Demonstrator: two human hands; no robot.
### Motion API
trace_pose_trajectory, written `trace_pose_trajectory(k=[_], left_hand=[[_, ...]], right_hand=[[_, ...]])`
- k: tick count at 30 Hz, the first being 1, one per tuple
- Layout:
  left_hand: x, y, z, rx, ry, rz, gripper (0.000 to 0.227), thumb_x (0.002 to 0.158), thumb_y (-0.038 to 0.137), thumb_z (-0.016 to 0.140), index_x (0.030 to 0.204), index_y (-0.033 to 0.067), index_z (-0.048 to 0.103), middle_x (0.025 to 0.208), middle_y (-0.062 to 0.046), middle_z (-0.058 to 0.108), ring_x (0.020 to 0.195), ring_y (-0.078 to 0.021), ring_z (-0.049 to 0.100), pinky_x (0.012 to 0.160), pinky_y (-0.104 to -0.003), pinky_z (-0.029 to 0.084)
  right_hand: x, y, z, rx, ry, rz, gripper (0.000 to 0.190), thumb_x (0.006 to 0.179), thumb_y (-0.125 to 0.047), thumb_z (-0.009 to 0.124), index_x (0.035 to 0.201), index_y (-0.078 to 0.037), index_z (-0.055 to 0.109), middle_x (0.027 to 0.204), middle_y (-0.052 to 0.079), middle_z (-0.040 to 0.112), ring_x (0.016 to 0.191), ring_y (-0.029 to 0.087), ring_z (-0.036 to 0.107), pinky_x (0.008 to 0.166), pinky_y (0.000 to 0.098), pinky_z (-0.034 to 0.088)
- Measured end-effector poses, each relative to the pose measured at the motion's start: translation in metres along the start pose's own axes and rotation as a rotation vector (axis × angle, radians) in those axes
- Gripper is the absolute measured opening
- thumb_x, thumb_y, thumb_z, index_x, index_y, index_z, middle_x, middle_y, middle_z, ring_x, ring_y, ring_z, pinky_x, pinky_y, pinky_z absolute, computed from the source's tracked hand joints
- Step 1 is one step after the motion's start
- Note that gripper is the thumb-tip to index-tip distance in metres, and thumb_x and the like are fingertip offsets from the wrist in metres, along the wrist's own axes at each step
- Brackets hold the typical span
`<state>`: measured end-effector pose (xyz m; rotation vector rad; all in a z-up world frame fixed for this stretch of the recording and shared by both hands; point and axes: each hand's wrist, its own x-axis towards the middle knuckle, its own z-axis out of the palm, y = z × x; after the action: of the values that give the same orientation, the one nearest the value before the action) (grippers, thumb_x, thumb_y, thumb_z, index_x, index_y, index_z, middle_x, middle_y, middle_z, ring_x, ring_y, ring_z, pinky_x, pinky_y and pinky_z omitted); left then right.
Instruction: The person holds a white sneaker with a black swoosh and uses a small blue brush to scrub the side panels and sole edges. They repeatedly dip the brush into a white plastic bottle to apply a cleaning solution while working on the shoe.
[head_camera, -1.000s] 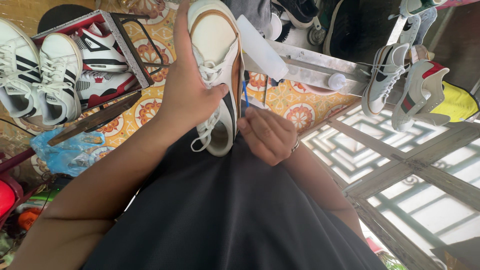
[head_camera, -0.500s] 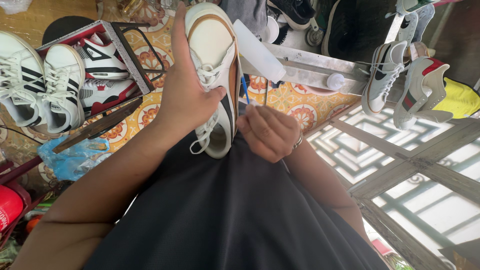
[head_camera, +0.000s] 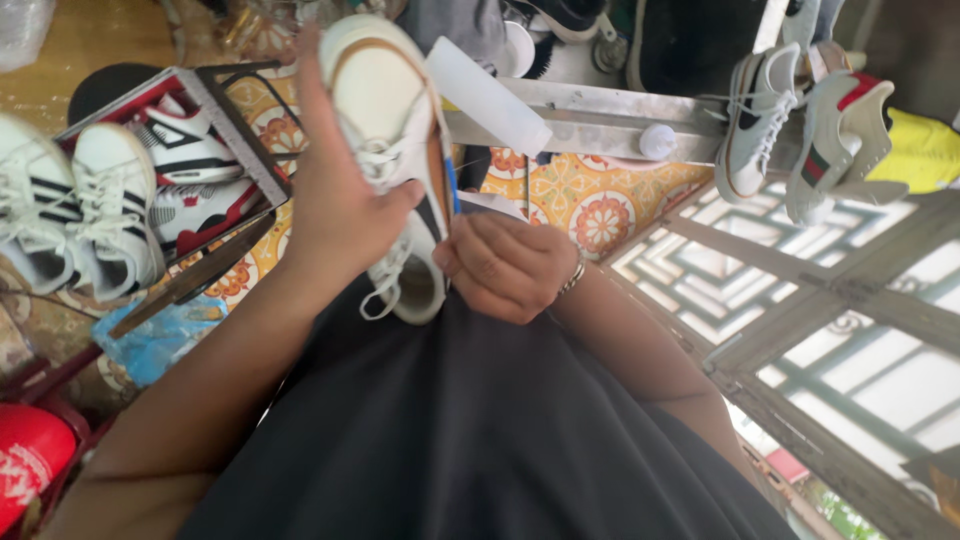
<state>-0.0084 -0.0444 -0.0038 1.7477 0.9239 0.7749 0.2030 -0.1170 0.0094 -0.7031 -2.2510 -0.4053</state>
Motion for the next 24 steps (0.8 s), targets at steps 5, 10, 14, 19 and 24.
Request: trace_pose_trajectory(k=[5, 10, 14, 19, 24], left_hand=[[0.004, -0.005, -0.004, -0.168, -0.030, -0.071, 0.112, 0.084, -0.016, 0.073, 0.162, 0.0081, -0.004, 0.158, -0.018, 0.041, 0.145, -0.0276, 0.048, 0.126, -0.037, 0.042], [0.015, -0.016, -0.002, -0.332, -0.054, -0.153, 0.115, 0.080, -0.017, 0.073, 0.164, 0.0098, -0.001, 0.157, -0.016, 0.039, 0.145, -0.0265, 0.047, 0.125, -0.040, 0.044], [0.022, -0.037, 0.006, -0.490, -0.075, -0.230, 0.117, 0.080, -0.018, 0.074, 0.168, 0.0104, 0.001, 0.155, -0.014, 0.041, 0.145, -0.0246, 0.050, 0.122, -0.041, 0.049], [0.031, -0.059, 0.022, -0.495, -0.091, -0.476, 0.100, 0.075, -0.014, 0.079, 0.158, 0.0045, 0.026, 0.146, -0.014, 0.054, 0.136, -0.0264, 0.060, 0.113, -0.041, 0.055], [0.051, -0.061, 0.040, -0.645, -0.140, -0.676, 0.084, 0.069, -0.009, 0.080, 0.144, 0.0060, 0.045, 0.125, -0.008, 0.067, 0.118, -0.0239, 0.067, 0.100, -0.038, 0.056]], right_hand=[[-0.037, -0.026, -0.008, 0.413, 0.127, 0.336, 0.015, 0.091, 0.001, 0.071, 0.101, 0.008, 0.063, 0.097, 0.024, 0.068, 0.083, 0.033, 0.074, 0.073, 0.0417, 0.064], [-0.103, -0.069, -0.008, -0.014, 0.379, 1.172, 0.017, 0.108, 0.008, 0.050, 0.105, -0.008, 0.048, 0.087, 0.012, 0.071, 0.075, 0.018, 0.069, 0.059, 0.0278, 0.052], [-0.198, -0.047, 0.028, 0.082, 0.979, 1.545, 0.006, 0.111, 0.001, 0.056, 0.113, -0.004, 0.053, 0.092, 0.012, 0.067, 0.075, 0.016, 0.063, 0.070, 0.0290, 0.053], [-0.289, -0.046, 0.079, 0.218, 1.064, 1.699, 0.007, 0.107, -0.001, 0.062, 0.110, -0.001, 0.056, 0.097, 0.014, 0.070, 0.078, 0.017, 0.068, 0.072, 0.0300, 0.058], [-0.289, -0.051, 0.119, 0.470, 1.104, 1.813, 0.010, 0.104, -0.006, 0.062, 0.111, -0.001, 0.057, 0.104, 0.016, 0.073, 0.087, 0.018, 0.075, 0.082, 0.0304, 0.063]])
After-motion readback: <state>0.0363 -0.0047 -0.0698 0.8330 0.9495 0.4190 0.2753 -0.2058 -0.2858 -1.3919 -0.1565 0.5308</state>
